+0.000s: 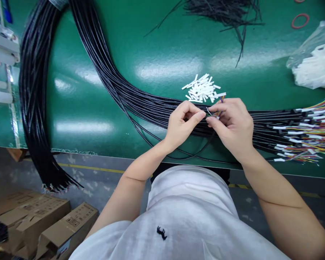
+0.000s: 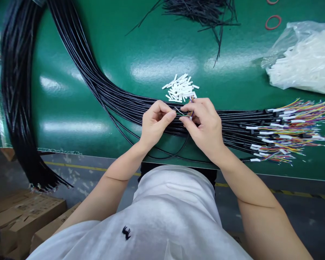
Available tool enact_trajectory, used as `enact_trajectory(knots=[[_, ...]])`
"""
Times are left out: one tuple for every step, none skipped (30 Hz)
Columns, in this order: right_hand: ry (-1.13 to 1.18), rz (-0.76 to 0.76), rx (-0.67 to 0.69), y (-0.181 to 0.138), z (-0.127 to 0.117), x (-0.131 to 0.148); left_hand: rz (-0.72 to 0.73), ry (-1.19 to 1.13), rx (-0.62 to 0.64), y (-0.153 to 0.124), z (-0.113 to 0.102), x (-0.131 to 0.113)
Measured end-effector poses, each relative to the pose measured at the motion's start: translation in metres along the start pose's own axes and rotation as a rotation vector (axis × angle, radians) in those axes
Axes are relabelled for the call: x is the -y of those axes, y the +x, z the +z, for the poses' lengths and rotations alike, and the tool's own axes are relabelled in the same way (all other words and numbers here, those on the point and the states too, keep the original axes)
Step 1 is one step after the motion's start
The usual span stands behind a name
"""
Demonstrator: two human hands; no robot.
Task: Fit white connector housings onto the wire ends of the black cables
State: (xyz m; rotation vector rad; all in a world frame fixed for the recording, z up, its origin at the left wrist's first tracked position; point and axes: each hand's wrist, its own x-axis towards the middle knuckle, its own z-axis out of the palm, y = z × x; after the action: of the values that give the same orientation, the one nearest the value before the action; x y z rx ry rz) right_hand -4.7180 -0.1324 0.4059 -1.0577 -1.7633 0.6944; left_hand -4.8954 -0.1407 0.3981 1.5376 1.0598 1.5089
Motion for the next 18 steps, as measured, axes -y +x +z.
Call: enact_trajectory(knots=[[-0.002, -0.005, 0.002, 0.0, 0.0, 0.0, 0.076, 0.036, 0.026, 0.0, 0.0, -0.001], [-0.007, -0.016, 0.004, 0.001, 0.0, 0.0, 0.172, 0.093, 0.051, 0.0, 0.001, -0.001], [-0.016, -0.034, 0.006, 0.001, 0.0, -0.001, 0.29, 0.172, 0.068, 0.0, 0.001, -0.001], [-0.028, -0.054, 0.01, 0.002, 0.0, -0.001, 0.432, 0.263, 0.073, 0.001, 0.002, 0.0], [-0.042, -0.076, 0.016, 0.002, 0.0, -0.002, 0.584, 0.355, 0.068, 0.002, 0.003, 0.001], [-0.054, -0.092, 0.026, 0.003, 0.0, -0.003, 0.726, 0.439, 0.066, 0.004, 0.004, 0.003], [-0.065, -0.1, 0.044, 0.003, 0.001, -0.004, 0.851, 0.506, 0.074, 0.005, 0.004, 0.005], [-0.076, -0.105, 0.067, 0.003, 0.001, -0.004, 0.942, 0.552, 0.093, 0.006, 0.004, 0.007], [-0.084, -0.115, 0.09, 0.002, 0.002, -0.005, 0.99, 0.576, 0.117, 0.007, 0.004, 0.009], [-0.089, -0.127, 0.108, 0.002, 0.002, -0.005, 0.988, 0.592, 0.136, 0.007, 0.003, 0.01], [-0.09, -0.138, 0.119, 0.002, 0.003, -0.005, 0.945, 0.598, 0.139, 0.007, 0.001, 0.011], [-0.087, -0.143, 0.118, 0.001, 0.004, -0.005, 0.875, 0.588, 0.124, 0.006, 0.0, 0.011], [-0.079, -0.141, 0.106, 0.001, 0.004, -0.004, 0.781, 0.557, 0.103, 0.005, -0.002, 0.01], [-0.071, -0.131, 0.088, 0.001, 0.004, -0.004, 0.662, 0.503, 0.087, 0.004, -0.003, 0.009], [-0.067, -0.114, 0.07, 0.0, 0.005, -0.003, 0.529, 0.427, 0.077, 0.003, -0.004, 0.007], [-0.064, -0.099, 0.059, 0.0, 0.005, -0.002, 0.384, 0.326, 0.075, 0.002, -0.004, 0.006], [-0.059, -0.09, 0.055, 0.0, 0.005, -0.001, 0.23, 0.21, 0.079, 0.002, -0.004, 0.004], [-0.055, -0.084, 0.059, 0.0, 0.005, -0.001, 0.075, 0.092, 0.088, 0.002, -0.004, 0.002]])
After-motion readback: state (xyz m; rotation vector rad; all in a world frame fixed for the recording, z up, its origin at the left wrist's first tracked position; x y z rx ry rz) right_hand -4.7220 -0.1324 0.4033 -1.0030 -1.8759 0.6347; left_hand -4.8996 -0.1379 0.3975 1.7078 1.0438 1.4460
